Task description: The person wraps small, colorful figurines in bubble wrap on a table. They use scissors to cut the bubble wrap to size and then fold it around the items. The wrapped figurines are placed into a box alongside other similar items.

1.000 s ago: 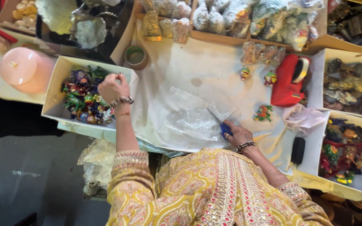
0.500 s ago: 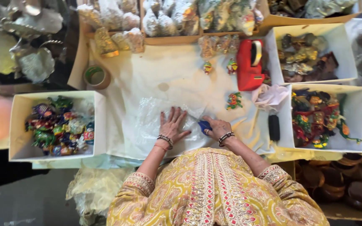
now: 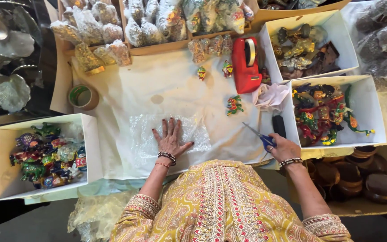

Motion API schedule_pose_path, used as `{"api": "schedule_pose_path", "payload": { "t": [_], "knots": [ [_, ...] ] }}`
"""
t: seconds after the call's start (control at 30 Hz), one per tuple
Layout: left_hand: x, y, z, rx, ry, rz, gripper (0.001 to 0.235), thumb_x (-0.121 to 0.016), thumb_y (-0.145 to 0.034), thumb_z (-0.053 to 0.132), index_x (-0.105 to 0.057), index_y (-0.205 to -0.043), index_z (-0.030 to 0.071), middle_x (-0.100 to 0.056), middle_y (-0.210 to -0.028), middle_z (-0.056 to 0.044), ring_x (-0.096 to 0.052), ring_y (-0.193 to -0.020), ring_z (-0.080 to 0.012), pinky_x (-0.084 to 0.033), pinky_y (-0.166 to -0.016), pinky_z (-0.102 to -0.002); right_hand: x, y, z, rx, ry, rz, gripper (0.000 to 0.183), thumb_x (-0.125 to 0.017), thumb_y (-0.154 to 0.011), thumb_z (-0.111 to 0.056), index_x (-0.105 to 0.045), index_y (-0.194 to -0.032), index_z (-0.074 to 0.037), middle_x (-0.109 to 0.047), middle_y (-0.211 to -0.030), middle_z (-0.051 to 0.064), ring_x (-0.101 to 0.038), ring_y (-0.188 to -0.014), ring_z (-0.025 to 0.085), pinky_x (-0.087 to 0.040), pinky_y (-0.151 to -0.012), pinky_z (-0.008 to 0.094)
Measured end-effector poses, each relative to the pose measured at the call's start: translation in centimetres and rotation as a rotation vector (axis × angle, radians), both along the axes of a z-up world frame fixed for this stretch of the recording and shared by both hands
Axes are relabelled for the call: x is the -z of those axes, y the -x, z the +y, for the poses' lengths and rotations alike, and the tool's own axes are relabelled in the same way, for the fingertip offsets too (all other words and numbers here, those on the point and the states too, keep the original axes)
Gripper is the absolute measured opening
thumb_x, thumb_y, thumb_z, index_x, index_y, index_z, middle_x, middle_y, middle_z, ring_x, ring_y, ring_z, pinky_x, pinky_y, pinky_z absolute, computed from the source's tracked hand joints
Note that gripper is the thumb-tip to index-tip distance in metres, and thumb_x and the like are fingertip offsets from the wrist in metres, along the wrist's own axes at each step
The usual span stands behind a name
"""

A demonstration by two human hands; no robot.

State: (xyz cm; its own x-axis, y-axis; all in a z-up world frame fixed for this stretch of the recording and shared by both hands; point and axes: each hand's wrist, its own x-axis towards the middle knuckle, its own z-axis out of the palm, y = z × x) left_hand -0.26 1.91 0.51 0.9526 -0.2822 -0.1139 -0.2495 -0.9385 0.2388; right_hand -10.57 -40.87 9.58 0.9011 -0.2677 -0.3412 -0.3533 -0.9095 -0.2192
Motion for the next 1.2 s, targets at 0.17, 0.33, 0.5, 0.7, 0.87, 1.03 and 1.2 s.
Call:
{"api": "schedule_pose_path", "payload": {
  "t": [0.17, 0.33, 0.5, 0.7, 0.87, 1.03, 1.2],
  "knots": [
    [-1.1, -0.7, -2.1, -0.085, -0.048, 0.043, 0.117, -0.060, -0.070, 0.086, -0.021, -0.163, 0.027, -0.010, -0.172, -0.006, 0.002, -0.159, -0.0304, 0.006, -0.115, -0.076, 0.4, -0.3, 0.2, -0.050, 0.087, 0.058, 0.052, -0.077, -0.083, -0.034, -0.062, -0.132, -0.026, -0.073, -0.112, 0.008, -0.071, -0.101, 0.035, -0.056, -0.084, 0.047],
    [-1.5, -1.7, -4.0, -0.141, -0.032, 0.063, 0.112, -0.060, -0.073, 0.085, -0.023, -0.163, 0.028, -0.011, -0.172, -0.010, 0.000, -0.159, -0.0313, 0.004, -0.117, -0.075, 3.5, -1.1, -0.8, -0.106, 0.154, 0.060, 0.047, -0.073, -0.087, -0.030, -0.062, -0.132, -0.022, -0.069, -0.119, 0.011, -0.069, -0.103, 0.038, -0.056, -0.086, 0.050],
    [-0.1, -1.6, -5.3, -0.023, 0.037, -0.036, 0.106, -0.057, -0.078, 0.081, -0.023, -0.162, 0.025, -0.010, -0.171, -0.013, -0.001, -0.157, -0.0325, 0.003, -0.115, -0.076, 1.3, -3.6, 1.7, -0.096, 0.201, -0.157, 0.026, -0.064, -0.096, -0.020, -0.071, -0.121, -0.022, -0.074, -0.112, 0.009, -0.072, -0.096, 0.037, -0.057, -0.082, 0.050],
    [-2.2, -1.1, -5.8, -0.018, -0.005, 0.087, 0.108, -0.056, -0.080, 0.081, -0.017, -0.163, 0.026, -0.006, -0.172, -0.013, 0.003, -0.159, -0.0351, 0.004, -0.115, -0.078, -3.0, -8.1, 15.1, -0.651, -0.338, -0.676, 0.036, -0.073, -0.092, -0.027, -0.065, -0.125, -0.016, -0.073, -0.118, 0.008, -0.073, -0.098, 0.030, -0.060, -0.077, 0.042],
    [0.0, -1.4, -5.6, 0.026, -0.232, 0.043, 0.123, -0.061, -0.071, 0.080, -0.006, -0.163, 0.021, -0.001, -0.172, -0.013, 0.005, -0.156, -0.0351, 0.005, -0.109, -0.079, 2.7, -10.8, 20.8, -0.907, -0.372, -0.438, 0.062, -0.074, -0.088, -0.032, -0.051, -0.143, -0.013, -0.058, -0.141, 0.014, -0.061, -0.123, 0.033, -0.054, -0.094, 0.043],
    [-2.2, -1.4, -4.0, 0.040, -0.083, 0.142, 0.140, -0.059, -0.065, 0.088, -0.004, -0.165, 0.008, -0.003, -0.174, -0.013, 0.004, -0.161, -0.0296, 0.005, -0.118, -0.074, 6.8, -11.8, 20.5, -0.977, -0.126, -0.203, 0.092, -0.066, -0.086, -0.050, -0.030, -0.156, -0.002, -0.026, -0.163, 0.021, -0.021, -0.152, 0.034, -0.019, -0.123, 0.047],
    [-0.6, -0.8, 0.0, 0.154, -0.036, -0.040, 0.111, -0.048, -0.078, 0.086, -0.017, -0.165, 0.025, -0.010, -0.172, -0.011, -0.001, -0.159, -0.0320, 0.004, -0.119, -0.072, 7.7, -10.8, 20.5, -0.963, 0.068, -0.123, 0.094, -0.047, -0.093, -0.070, -0.025, -0.157, -0.005, -0.018, -0.168, 0.016, -0.010, -0.158, 0.030, -0.005, -0.126, 0.049]
  ]
}}
